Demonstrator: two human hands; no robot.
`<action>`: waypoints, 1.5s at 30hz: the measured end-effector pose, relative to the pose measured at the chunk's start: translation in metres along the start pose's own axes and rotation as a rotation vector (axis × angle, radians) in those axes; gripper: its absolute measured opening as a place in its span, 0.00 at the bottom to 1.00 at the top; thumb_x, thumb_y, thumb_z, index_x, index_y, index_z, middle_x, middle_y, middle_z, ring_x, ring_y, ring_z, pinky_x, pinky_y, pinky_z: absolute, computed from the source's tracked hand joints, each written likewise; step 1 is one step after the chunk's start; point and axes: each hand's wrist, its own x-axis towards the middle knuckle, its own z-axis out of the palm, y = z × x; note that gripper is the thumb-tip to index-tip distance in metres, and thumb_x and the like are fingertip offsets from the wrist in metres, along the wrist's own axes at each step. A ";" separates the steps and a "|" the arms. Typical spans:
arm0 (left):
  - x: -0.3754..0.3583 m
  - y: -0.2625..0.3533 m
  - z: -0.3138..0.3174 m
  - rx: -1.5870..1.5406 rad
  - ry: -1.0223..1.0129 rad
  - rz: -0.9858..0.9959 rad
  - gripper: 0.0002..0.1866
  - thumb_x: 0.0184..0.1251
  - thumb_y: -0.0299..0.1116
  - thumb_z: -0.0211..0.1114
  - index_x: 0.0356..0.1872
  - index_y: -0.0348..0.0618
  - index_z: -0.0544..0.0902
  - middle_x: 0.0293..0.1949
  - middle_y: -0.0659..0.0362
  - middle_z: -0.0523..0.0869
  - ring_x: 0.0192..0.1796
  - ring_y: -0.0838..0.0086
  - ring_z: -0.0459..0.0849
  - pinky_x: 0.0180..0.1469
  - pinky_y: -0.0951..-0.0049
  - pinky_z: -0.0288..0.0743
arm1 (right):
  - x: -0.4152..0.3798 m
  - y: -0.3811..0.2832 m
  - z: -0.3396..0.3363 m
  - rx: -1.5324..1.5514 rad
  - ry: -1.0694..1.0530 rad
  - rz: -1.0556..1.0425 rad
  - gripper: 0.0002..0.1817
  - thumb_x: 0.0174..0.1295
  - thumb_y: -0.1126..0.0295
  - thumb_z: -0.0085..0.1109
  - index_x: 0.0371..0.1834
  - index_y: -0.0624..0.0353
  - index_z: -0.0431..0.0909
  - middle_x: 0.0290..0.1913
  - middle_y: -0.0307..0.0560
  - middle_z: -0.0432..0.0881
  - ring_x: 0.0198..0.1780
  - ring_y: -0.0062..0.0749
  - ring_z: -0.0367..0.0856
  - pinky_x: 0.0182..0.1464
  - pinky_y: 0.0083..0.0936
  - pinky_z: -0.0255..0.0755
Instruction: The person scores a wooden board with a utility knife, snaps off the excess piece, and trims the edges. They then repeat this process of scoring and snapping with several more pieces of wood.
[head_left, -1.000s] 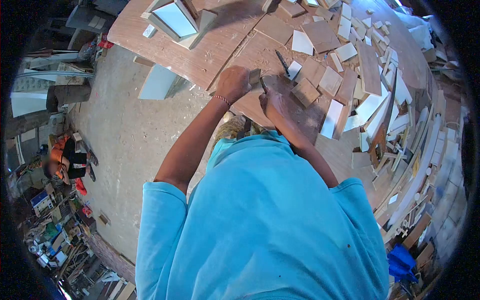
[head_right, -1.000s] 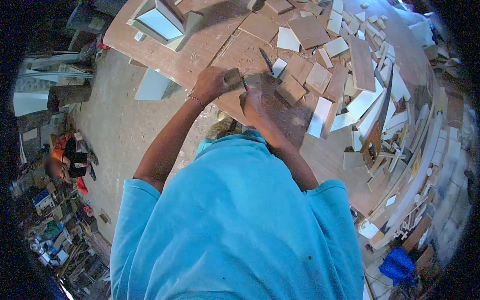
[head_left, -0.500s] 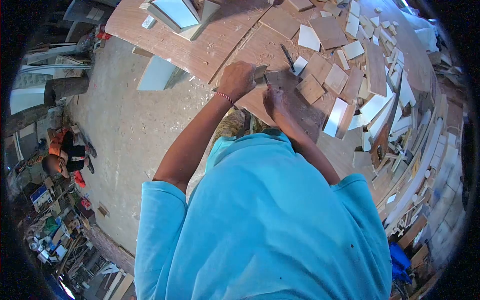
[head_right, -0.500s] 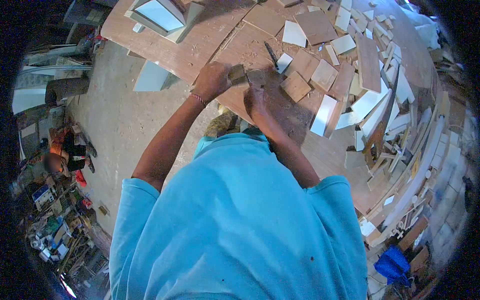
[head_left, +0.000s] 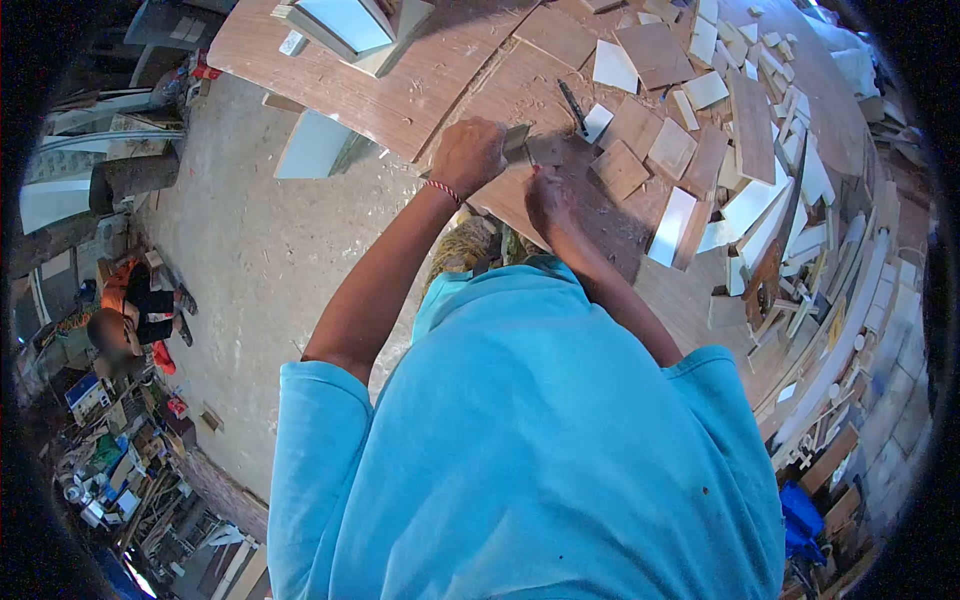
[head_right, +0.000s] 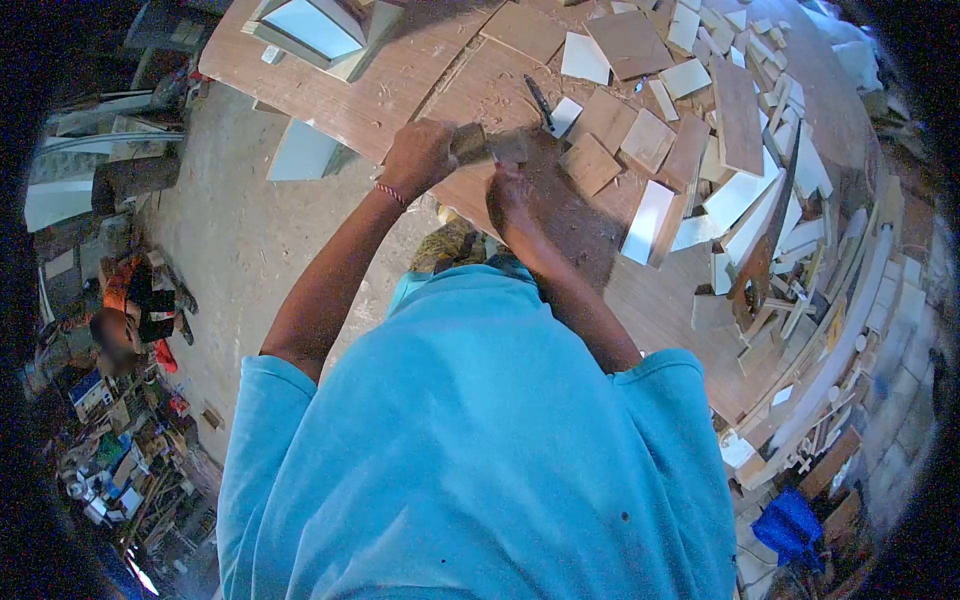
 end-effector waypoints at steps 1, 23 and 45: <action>-0.002 0.001 0.000 0.001 0.002 0.004 0.06 0.41 0.29 0.59 0.22 0.39 0.76 0.22 0.47 0.78 0.31 0.55 0.78 0.35 0.59 0.71 | -0.003 -0.007 -0.011 0.072 0.001 0.050 0.15 0.57 0.65 0.41 0.40 0.62 0.73 0.35 0.65 0.76 0.38 0.57 0.75 0.39 0.45 0.70; -0.021 -0.045 -0.004 -1.217 -0.054 -0.481 0.13 0.49 0.31 0.66 0.33 0.31 0.80 0.28 0.57 0.82 0.27 0.77 0.80 0.31 0.78 0.74 | -0.021 -0.005 -0.094 0.817 -0.077 -0.083 0.19 0.56 0.56 0.52 0.18 0.60 0.67 0.11 0.41 0.69 0.10 0.21 0.68 0.11 0.21 0.62; -0.050 -0.009 0.027 -1.826 0.071 -0.528 0.12 0.51 0.24 0.62 0.38 0.34 0.76 0.33 0.57 0.81 0.31 0.78 0.80 0.34 0.78 0.75 | -0.026 0.002 -0.105 1.333 -0.190 -0.049 0.08 0.54 0.67 0.56 0.24 0.58 0.70 0.13 0.34 0.67 0.12 0.18 0.66 0.14 0.19 0.62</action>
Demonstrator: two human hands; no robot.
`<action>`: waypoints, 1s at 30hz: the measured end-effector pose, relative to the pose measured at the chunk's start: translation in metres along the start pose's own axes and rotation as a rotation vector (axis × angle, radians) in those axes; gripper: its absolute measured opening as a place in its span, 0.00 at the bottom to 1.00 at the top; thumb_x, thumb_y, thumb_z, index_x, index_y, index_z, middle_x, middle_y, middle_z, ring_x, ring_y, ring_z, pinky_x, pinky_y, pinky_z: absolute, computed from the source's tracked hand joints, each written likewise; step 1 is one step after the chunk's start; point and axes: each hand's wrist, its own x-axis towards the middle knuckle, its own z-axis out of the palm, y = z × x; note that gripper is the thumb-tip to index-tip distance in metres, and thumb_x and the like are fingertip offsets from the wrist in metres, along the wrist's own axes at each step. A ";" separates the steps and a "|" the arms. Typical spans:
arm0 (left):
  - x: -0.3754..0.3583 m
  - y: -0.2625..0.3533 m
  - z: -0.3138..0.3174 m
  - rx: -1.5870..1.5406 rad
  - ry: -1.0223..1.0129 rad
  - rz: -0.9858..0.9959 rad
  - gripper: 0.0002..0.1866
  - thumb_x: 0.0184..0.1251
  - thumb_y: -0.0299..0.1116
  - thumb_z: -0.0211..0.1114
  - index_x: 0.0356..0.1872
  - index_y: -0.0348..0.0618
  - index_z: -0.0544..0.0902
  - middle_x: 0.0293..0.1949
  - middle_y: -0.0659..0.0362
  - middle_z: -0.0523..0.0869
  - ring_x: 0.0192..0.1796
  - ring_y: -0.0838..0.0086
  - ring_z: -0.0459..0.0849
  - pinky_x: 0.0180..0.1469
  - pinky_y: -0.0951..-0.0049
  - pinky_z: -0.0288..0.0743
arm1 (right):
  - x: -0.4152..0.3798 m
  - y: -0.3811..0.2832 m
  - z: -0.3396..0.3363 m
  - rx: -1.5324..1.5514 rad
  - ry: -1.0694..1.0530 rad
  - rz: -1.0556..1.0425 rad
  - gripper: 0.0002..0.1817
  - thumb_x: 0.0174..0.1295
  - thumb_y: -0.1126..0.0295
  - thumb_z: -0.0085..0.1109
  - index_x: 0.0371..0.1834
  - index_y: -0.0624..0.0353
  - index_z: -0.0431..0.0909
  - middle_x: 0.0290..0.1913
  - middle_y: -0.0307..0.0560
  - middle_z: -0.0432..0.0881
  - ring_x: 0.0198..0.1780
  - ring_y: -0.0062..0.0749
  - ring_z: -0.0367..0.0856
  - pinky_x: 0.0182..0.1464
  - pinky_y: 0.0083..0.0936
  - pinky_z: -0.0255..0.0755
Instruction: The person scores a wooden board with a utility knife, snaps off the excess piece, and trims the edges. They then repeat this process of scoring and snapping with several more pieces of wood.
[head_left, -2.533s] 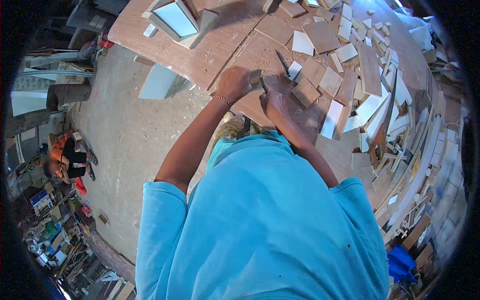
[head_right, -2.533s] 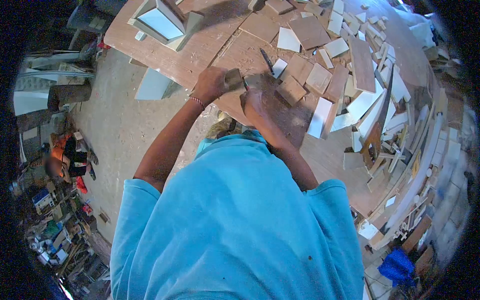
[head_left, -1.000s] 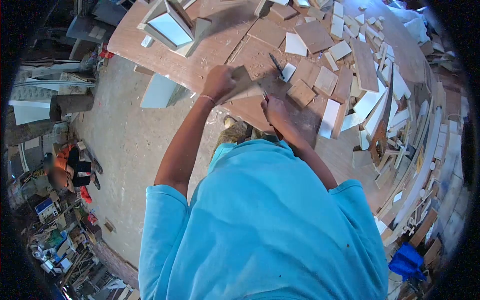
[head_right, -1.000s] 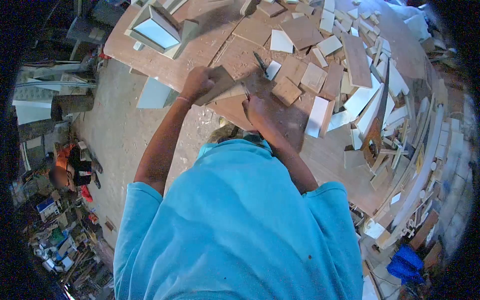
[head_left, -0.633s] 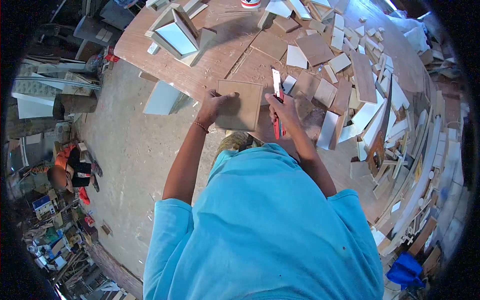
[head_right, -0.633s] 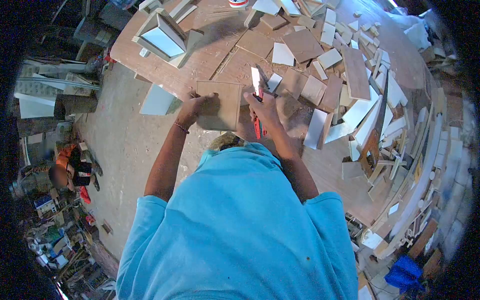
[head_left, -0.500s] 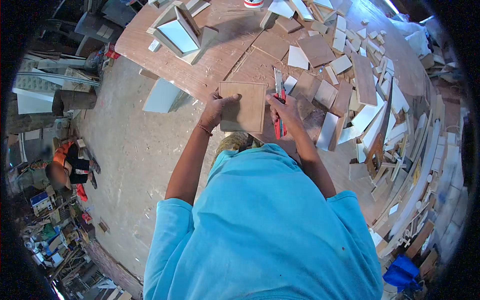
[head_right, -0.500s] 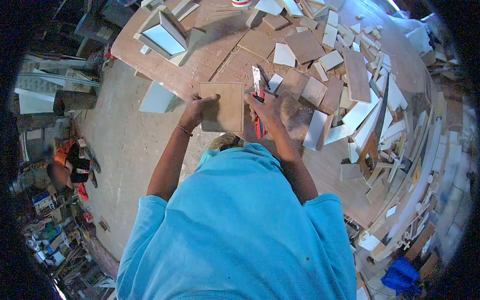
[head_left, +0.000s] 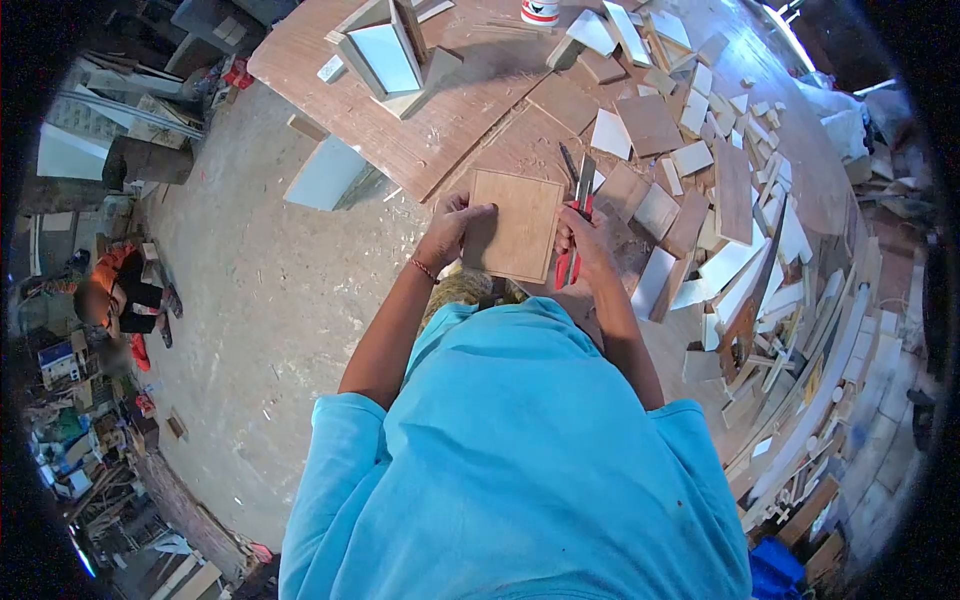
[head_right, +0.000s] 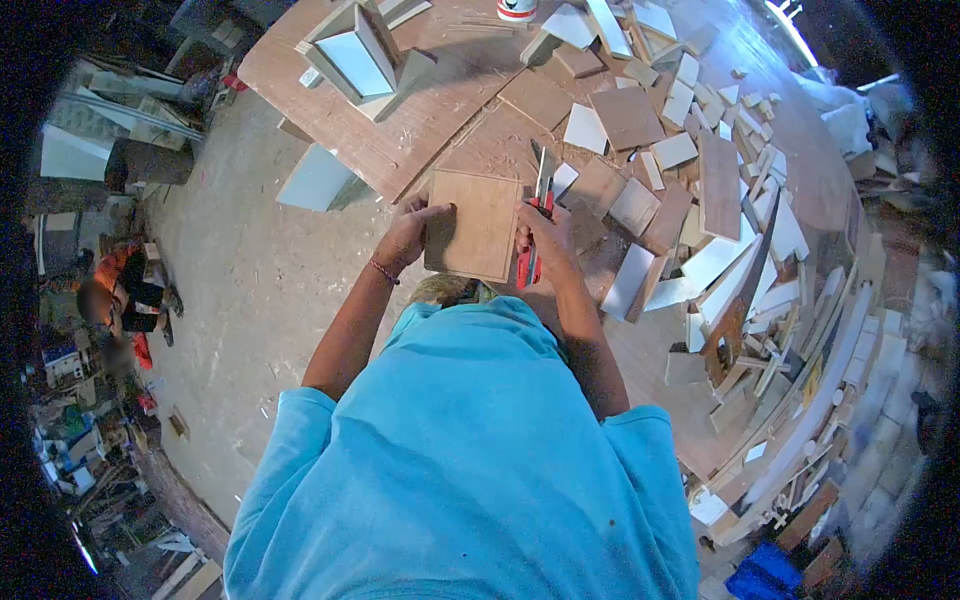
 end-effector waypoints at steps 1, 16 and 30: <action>0.000 -0.002 0.000 0.006 -0.004 0.039 0.12 0.52 0.24 0.62 0.39 0.34 0.76 0.34 0.57 0.81 0.31 0.78 0.80 0.34 0.78 0.75 | -0.002 -0.001 0.000 0.015 0.009 0.009 0.08 0.53 0.67 0.57 0.26 0.57 0.70 0.14 0.34 0.68 0.12 0.17 0.66 0.14 0.18 0.62; -0.004 -0.005 -0.002 -0.057 -0.007 0.009 0.15 0.54 0.29 0.62 0.42 0.34 0.75 0.36 0.57 0.80 0.34 0.77 0.80 0.35 0.78 0.75 | 0.011 -0.020 0.002 -0.036 0.120 0.021 0.10 0.51 0.66 0.61 0.27 0.55 0.70 0.15 0.34 0.67 0.13 0.17 0.65 0.14 0.18 0.62; -0.010 -0.006 -0.021 -0.230 0.006 0.034 0.11 0.57 0.31 0.59 0.41 0.41 0.75 0.35 0.59 0.80 0.41 0.75 0.79 0.45 0.73 0.73 | 0.019 0.004 -0.011 0.469 0.139 0.018 0.08 0.51 0.66 0.58 0.23 0.54 0.69 0.18 0.38 0.70 0.14 0.22 0.65 0.17 0.22 0.61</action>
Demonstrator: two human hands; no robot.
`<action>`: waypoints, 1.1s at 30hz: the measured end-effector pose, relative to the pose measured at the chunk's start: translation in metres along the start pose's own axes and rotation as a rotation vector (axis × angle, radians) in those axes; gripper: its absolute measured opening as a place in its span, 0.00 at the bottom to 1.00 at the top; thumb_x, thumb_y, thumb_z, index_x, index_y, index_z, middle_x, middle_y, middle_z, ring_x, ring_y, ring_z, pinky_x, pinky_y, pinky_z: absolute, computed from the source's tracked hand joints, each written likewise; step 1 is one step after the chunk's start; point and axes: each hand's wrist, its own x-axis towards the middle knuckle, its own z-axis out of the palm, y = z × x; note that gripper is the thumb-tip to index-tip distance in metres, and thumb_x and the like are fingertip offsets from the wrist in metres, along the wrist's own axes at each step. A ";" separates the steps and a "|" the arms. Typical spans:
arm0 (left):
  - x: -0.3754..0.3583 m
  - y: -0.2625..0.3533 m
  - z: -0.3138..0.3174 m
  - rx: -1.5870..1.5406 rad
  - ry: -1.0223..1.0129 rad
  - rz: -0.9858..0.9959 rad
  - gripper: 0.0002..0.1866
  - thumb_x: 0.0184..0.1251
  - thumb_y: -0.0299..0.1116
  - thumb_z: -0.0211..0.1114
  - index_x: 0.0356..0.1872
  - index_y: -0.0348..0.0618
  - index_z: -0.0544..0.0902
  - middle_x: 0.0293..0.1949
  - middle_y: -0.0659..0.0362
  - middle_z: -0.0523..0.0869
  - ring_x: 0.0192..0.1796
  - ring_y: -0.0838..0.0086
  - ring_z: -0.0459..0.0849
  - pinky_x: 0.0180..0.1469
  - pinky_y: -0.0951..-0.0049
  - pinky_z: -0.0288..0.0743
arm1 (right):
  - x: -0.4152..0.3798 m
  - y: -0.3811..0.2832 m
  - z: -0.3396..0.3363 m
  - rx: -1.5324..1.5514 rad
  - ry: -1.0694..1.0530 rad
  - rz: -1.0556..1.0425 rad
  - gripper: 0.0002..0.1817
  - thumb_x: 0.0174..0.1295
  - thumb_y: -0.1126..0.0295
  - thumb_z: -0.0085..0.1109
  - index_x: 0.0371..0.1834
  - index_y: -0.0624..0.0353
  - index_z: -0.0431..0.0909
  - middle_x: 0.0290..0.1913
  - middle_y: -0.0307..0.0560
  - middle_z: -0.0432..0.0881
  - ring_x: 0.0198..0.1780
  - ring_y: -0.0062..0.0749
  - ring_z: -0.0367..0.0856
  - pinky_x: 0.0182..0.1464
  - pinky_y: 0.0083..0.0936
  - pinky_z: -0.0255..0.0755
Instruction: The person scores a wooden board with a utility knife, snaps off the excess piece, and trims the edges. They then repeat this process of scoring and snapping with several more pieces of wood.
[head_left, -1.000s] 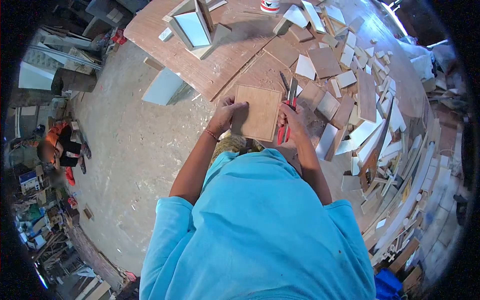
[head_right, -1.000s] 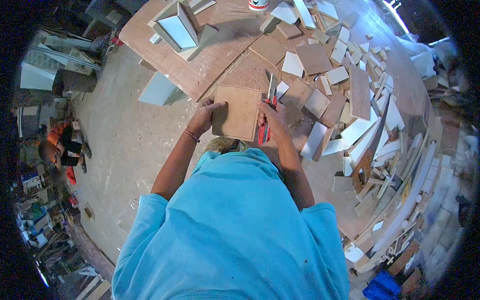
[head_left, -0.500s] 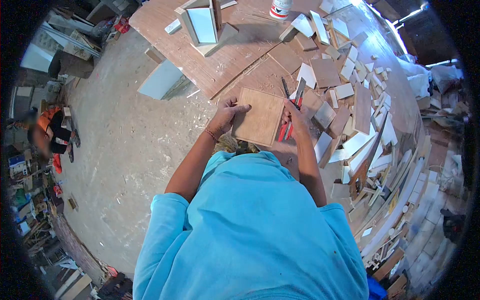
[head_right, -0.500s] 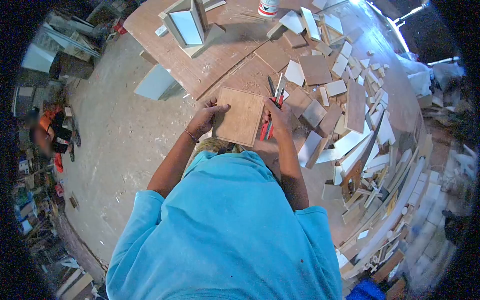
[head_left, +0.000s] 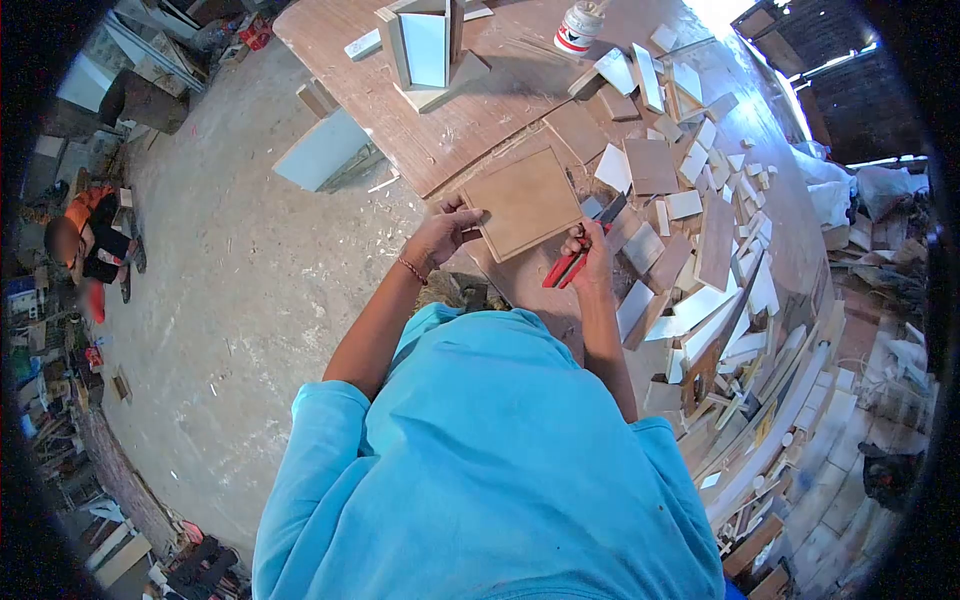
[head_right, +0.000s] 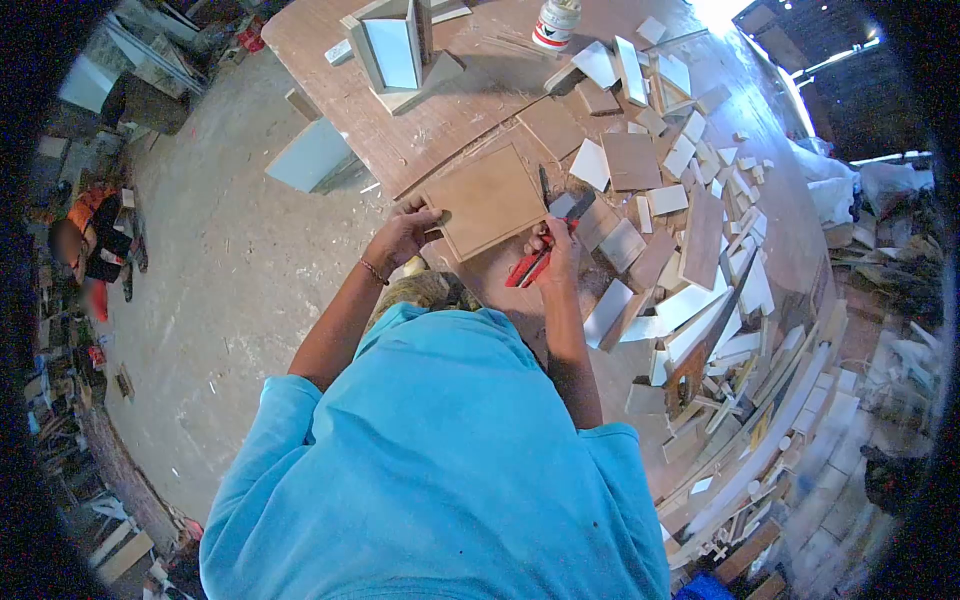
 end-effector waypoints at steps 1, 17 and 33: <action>0.004 -0.001 -0.002 0.023 0.025 0.021 0.10 0.56 0.28 0.59 0.40 0.41 0.75 0.34 0.61 0.80 0.39 0.76 0.79 0.43 0.73 0.74 | -0.001 0.001 0.001 -0.022 -0.002 0.019 0.08 0.51 0.66 0.58 0.23 0.54 0.69 0.18 0.38 0.70 0.14 0.22 0.64 0.17 0.22 0.61; 0.011 0.018 -0.004 0.146 0.111 0.127 0.14 0.53 0.27 0.61 0.43 0.40 0.76 0.31 0.66 0.80 0.31 0.82 0.78 0.35 0.80 0.74 | -0.020 -0.001 0.009 -0.374 -0.121 0.051 0.09 0.51 0.67 0.60 0.29 0.57 0.70 0.16 0.35 0.67 0.12 0.18 0.64 0.14 0.20 0.61; 0.008 0.015 -0.022 0.220 0.155 0.010 0.11 0.55 0.25 0.59 0.40 0.35 0.77 0.29 0.62 0.80 0.27 0.82 0.79 0.30 0.83 0.75 | -0.018 -0.004 0.011 -0.371 -0.018 0.205 0.14 0.53 0.58 0.57 0.26 0.60 0.75 0.13 0.35 0.66 0.10 0.18 0.62 0.13 0.19 0.61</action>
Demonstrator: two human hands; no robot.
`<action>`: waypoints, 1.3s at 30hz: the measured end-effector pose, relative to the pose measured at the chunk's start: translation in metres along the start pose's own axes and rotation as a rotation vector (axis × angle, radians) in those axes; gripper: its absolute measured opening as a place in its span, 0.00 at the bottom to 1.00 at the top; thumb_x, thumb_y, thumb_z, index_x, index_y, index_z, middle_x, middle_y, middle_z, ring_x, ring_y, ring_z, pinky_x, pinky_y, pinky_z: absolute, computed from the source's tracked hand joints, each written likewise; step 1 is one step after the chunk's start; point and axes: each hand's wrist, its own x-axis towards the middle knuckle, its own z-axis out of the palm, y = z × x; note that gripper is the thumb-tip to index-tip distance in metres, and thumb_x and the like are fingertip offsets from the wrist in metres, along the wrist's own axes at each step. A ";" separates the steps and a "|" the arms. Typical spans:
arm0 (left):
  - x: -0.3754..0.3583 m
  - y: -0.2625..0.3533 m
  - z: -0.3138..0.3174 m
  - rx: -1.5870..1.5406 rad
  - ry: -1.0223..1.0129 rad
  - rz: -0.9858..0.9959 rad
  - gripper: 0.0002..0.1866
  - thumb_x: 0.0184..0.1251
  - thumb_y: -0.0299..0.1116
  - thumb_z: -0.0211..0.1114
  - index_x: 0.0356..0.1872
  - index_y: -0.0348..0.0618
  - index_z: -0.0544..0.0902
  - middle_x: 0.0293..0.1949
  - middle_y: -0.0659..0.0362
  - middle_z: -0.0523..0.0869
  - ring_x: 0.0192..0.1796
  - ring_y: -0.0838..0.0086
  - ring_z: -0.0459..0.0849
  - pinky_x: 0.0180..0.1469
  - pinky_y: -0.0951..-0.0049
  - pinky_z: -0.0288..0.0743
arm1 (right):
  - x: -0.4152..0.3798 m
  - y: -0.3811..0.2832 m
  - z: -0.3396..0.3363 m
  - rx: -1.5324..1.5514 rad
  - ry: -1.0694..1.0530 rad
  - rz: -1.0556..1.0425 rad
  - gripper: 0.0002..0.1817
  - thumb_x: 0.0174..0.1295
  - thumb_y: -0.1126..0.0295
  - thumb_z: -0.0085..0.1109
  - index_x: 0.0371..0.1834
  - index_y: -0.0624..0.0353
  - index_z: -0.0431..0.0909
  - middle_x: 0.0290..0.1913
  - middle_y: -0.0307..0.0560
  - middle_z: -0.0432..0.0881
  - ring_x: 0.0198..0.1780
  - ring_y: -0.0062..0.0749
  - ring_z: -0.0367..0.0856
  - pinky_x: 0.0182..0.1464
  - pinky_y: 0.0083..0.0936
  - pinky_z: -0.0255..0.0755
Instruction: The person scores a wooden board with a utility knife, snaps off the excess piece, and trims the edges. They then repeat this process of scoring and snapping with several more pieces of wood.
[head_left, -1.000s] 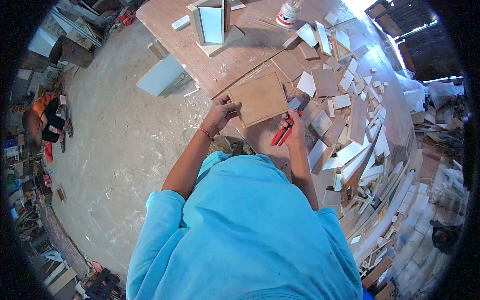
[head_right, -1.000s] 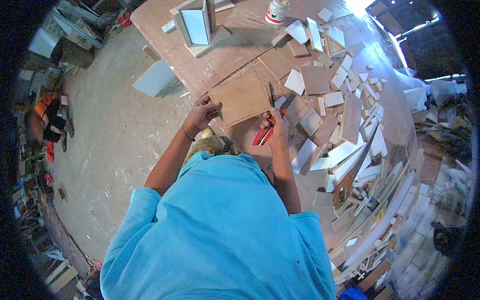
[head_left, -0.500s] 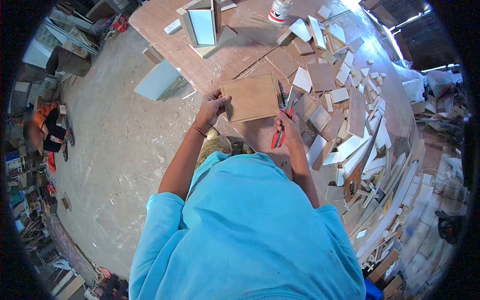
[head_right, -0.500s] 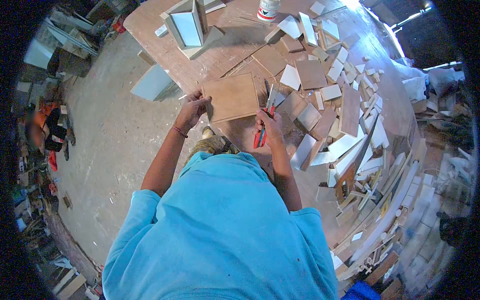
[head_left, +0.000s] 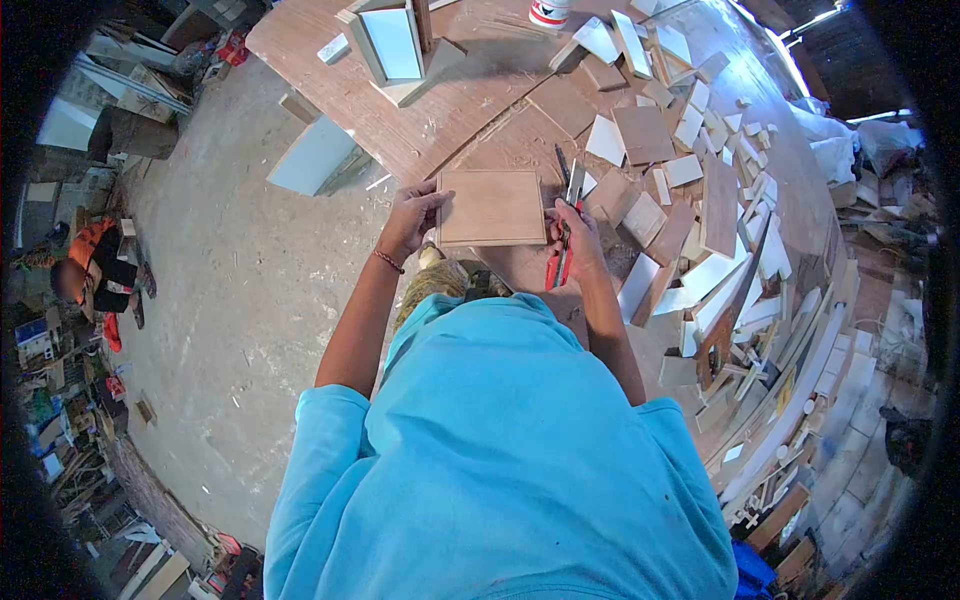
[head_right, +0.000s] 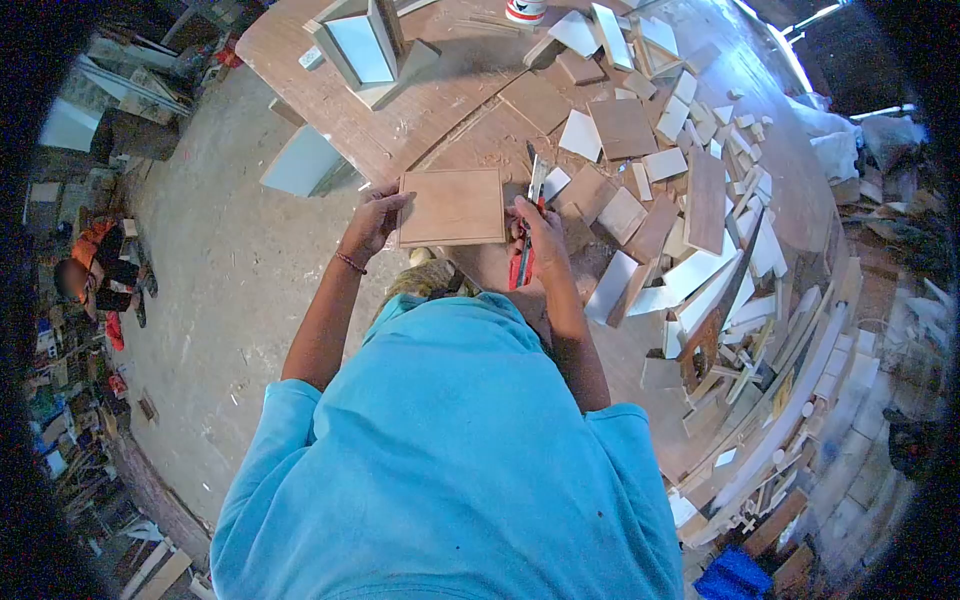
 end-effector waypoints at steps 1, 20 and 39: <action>-0.004 0.003 0.003 -0.010 0.013 -0.011 0.11 0.55 0.25 0.58 0.40 0.34 0.77 0.30 0.62 0.80 0.27 0.82 0.79 0.30 0.83 0.75 | 0.000 0.000 0.000 -0.040 0.005 -0.004 0.14 0.53 0.58 0.57 0.25 0.59 0.75 0.13 0.34 0.66 0.10 0.18 0.62 0.13 0.18 0.60; -0.024 0.010 0.020 0.471 0.202 0.102 0.23 0.55 0.36 0.61 0.48 0.29 0.70 0.42 0.52 0.78 0.41 0.70 0.79 0.40 0.74 0.74 | 0.008 0.014 0.004 -0.195 -0.021 0.062 0.12 0.46 0.64 0.62 0.16 0.53 0.69 0.13 0.34 0.68 0.11 0.19 0.63 0.12 0.19 0.61; -0.032 0.009 0.080 1.886 -0.184 0.660 0.10 0.45 0.25 0.55 0.31 0.33 0.73 0.30 0.51 0.76 0.33 0.64 0.78 0.29 0.68 0.74 | 0.005 0.029 -0.010 -1.049 0.159 -0.397 0.17 0.59 0.57 0.46 0.32 0.63 0.68 0.22 0.56 0.75 0.24 0.50 0.74 0.27 0.40 0.66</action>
